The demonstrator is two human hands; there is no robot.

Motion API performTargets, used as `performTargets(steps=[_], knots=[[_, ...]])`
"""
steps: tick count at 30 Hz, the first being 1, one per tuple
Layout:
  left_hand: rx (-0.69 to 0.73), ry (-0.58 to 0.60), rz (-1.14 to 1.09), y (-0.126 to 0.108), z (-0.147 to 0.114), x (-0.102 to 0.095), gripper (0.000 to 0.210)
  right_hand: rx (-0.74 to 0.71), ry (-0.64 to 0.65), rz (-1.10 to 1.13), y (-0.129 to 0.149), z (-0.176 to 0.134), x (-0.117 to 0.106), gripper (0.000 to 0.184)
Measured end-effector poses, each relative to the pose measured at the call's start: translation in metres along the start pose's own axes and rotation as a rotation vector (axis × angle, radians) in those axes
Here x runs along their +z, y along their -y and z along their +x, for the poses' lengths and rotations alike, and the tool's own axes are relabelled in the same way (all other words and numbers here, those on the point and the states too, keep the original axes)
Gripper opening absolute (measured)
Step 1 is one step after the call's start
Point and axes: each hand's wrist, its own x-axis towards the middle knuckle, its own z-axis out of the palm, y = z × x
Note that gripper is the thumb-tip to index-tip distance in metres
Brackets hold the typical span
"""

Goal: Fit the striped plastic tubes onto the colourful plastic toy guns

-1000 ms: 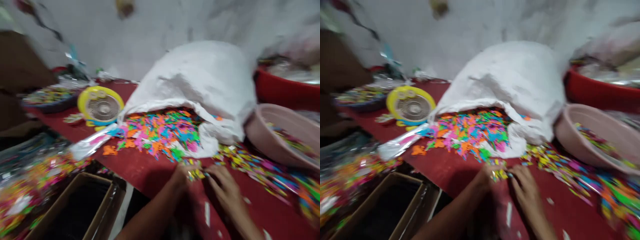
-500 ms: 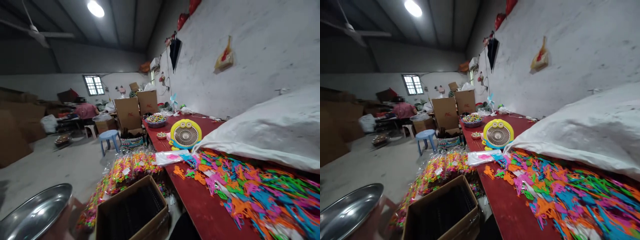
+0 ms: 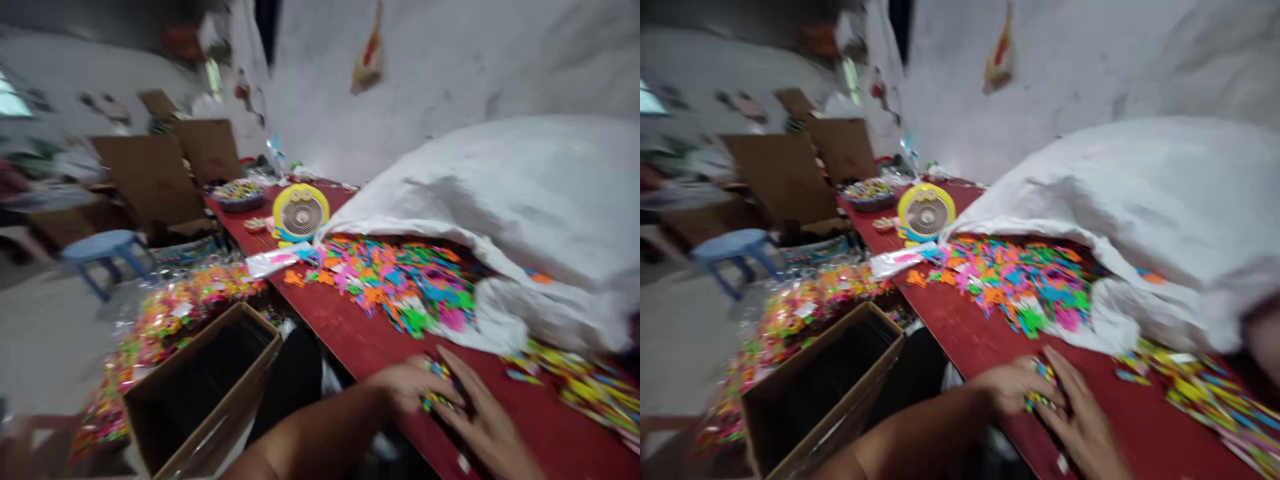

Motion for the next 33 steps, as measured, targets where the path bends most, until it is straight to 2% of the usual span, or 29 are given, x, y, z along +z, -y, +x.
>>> performTargets(steps=[2,5,9,13,18,21,25,29,31,33], knots=[[-0.109,-0.073,-0.079,0.006,0.004,0.003,0.034,0.051,0.094,-0.058,0.011,-0.009,-0.007,0.073],[-0.16,-0.013,-0.131,0.002,-0.004,0.003,0.035,0.05,0.136,-0.156,0.026,-0.003,-0.005,0.087],[-0.183,0.004,-0.068,-0.006,-0.017,0.002,0.03,0.018,0.208,-0.203,0.044,0.0,0.002,0.087],[-0.189,0.006,-0.116,-0.006,-0.02,-0.002,0.034,0.036,0.216,-0.228,0.053,-0.003,0.006,0.093],[-0.102,0.013,-0.181,-0.003,-0.02,-0.003,0.036,0.012,0.13,-0.215,0.049,0.001,0.007,0.079],[-0.081,-0.035,-0.226,-0.005,-0.023,-0.003,0.032,0.01,0.089,-0.196,0.049,0.006,0.013,0.079],[-0.099,-0.097,-0.194,-0.015,-0.029,-0.01,0.025,-0.016,0.111,-0.166,0.06,0.016,0.026,0.079],[-0.032,-0.105,-0.121,-0.032,-0.036,-0.028,0.021,-0.043,0.23,-0.076,0.065,0.039,0.025,0.08],[0.01,-0.162,-0.041,-0.04,-0.037,-0.037,0.021,0.012,0.231,0.007,0.056,0.057,0.017,0.073],[0.069,-0.26,0.01,-0.044,-0.036,-0.043,0.027,0.141,0.086,0.038,0.038,0.076,0.008,0.058]])
